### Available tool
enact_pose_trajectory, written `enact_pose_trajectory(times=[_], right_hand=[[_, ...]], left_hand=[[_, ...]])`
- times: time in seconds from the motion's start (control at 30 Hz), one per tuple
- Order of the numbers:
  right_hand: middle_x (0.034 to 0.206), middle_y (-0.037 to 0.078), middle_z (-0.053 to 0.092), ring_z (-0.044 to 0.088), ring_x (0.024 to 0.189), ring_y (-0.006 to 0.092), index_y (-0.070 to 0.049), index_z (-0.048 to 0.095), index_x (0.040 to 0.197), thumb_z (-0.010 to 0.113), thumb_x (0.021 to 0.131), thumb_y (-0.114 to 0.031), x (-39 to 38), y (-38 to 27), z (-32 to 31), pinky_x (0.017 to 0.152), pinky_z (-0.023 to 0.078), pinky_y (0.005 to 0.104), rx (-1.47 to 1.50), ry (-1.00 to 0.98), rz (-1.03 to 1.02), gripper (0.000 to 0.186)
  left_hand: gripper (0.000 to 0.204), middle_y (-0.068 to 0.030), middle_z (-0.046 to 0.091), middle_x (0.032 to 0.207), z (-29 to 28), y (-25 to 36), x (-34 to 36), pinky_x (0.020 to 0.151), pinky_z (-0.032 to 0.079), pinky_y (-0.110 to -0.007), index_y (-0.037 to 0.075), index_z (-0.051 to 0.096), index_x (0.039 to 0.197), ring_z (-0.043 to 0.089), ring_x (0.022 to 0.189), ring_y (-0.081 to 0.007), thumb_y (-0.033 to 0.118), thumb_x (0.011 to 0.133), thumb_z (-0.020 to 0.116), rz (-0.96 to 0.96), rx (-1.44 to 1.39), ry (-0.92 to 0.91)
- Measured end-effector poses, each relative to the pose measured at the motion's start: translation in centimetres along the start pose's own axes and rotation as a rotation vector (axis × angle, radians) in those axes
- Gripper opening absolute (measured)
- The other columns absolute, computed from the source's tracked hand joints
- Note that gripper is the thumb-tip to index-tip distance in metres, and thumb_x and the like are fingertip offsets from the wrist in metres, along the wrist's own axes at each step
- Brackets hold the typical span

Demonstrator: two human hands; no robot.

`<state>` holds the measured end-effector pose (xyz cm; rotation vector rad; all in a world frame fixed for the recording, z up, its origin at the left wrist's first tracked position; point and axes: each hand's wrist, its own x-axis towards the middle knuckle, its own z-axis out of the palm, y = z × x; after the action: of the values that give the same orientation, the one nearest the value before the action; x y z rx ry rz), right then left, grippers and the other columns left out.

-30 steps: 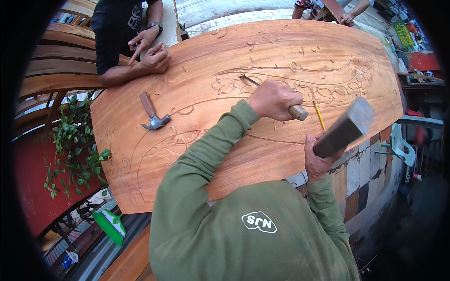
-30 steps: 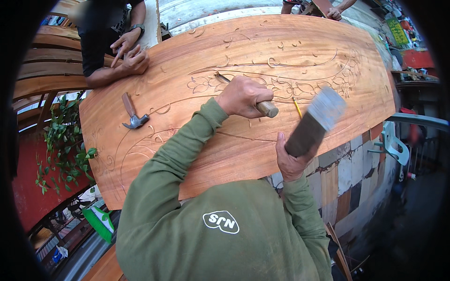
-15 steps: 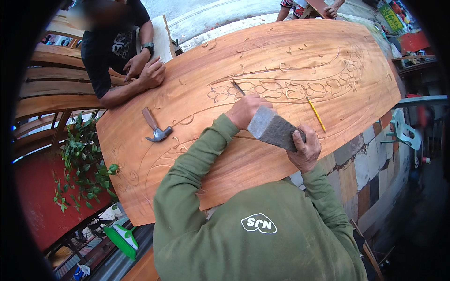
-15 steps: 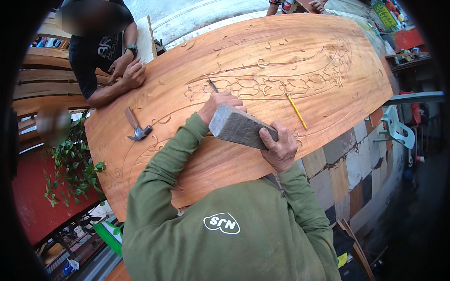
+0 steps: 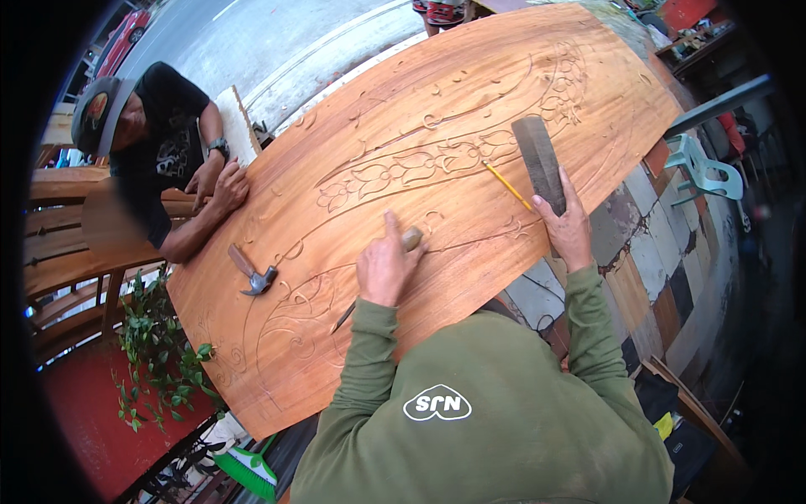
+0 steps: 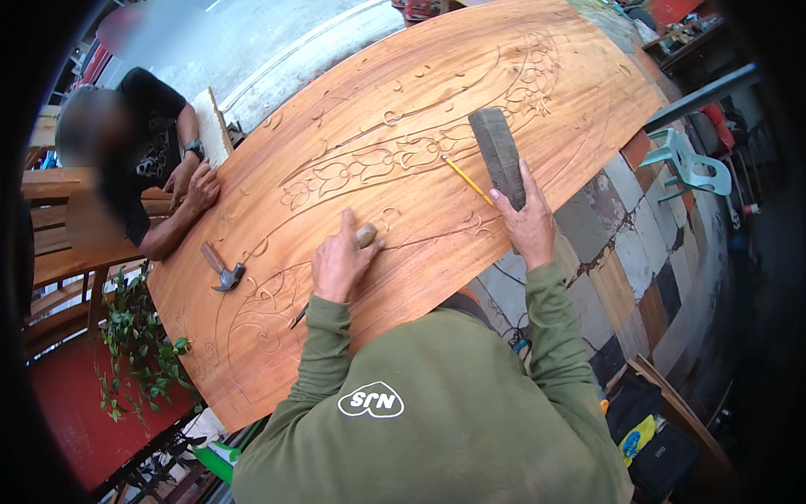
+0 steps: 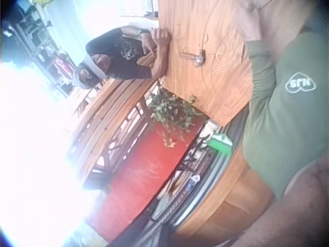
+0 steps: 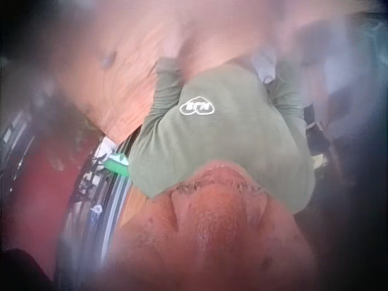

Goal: The person carves a decorative floral pattern into a large wooden board using a chisel and a wooden mallet. The person traces the design with a pencil, holds the chisel against the wood, and strikes it with the mallet to remove wood chips.

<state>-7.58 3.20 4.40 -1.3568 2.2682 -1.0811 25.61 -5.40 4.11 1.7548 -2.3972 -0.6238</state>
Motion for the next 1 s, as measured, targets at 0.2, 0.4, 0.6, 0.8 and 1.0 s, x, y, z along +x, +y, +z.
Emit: enact_pose_trajectory(times=[0.2,0.4,0.6,0.8,1.0], right_hand=[[0.12,0.016,0.069,0.071,0.109,0.0359,-0.025,0.049,0.161,0.086,0.086,-0.045,3.9,5.5,-4.2,0.091,0.059,0.0489,-0.519,0.039,-0.009,0.087],[0.12,0.014,0.069,0.068,0.111,0.0364,-0.025,0.05,0.161,0.087,0.085,-0.046,5.4,8.0,-5.5,0.097,0.056,0.0495,-0.566,0.057,-0.031,0.088],[0.132,0.015,0.068,0.065,0.122,0.037,-0.011,0.062,0.148,0.078,0.095,-0.041,5.9,4.7,-3.4,0.105,0.053,0.0483,-0.204,0.187,-0.397,0.063],[0.153,0.023,0.056,0.055,0.14,0.0407,-0.005,0.058,0.149,0.061,0.106,-0.052,15.1,5.9,-1.5,0.117,0.047,0.0461,0.027,0.144,-0.272,0.064],[0.167,0.03,0.035,0.032,0.156,0.0458,-0.003,0.038,0.164,0.058,0.102,-0.064,24.8,6.0,1.4,0.126,0.034,0.0524,-0.301,-0.157,0.303,0.089]], left_hand=[[0.109,-0.0237,0.076,0.086,0.9,-0.2,0.6,0.068,0.057,-0.051,0.004,0.039,0.164,0.075,0.081,-0.0421,0.064,0.084,0.082,-0.008,0.07,-0.058],[0.106,-0.0221,0.079,0.106,0.2,1.4,0.2,0.084,0.056,-0.047,0.012,0.044,0.165,0.075,0.102,-0.0393,0.059,0.08,0.087,-0.189,-0.079,-0.1],[0.103,-0.0226,0.078,0.1,0.9,0.9,-0.1,0.08,0.055,-0.047,0.01,0.044,0.164,0.075,0.097,-0.0398,0.054,0.081,0.088,-0.146,-0.097,-0.034],[0.1,-0.0236,0.077,0.1,0.8,0.8,0.0,0.08,0.054,-0.048,0.011,0.047,0.162,0.074,0.098,-0.0416,0.053,0.081,0.088,-0.156,-0.089,-0.038],[0.1,-0.0253,0.076,0.094,0.0,0.8,0.2,0.077,0.054,-0.049,0.008,0.046,0.161,0.074,0.094,-0.0424,0.049,0.081,0.088,-0.135,-0.081,-0.024]])
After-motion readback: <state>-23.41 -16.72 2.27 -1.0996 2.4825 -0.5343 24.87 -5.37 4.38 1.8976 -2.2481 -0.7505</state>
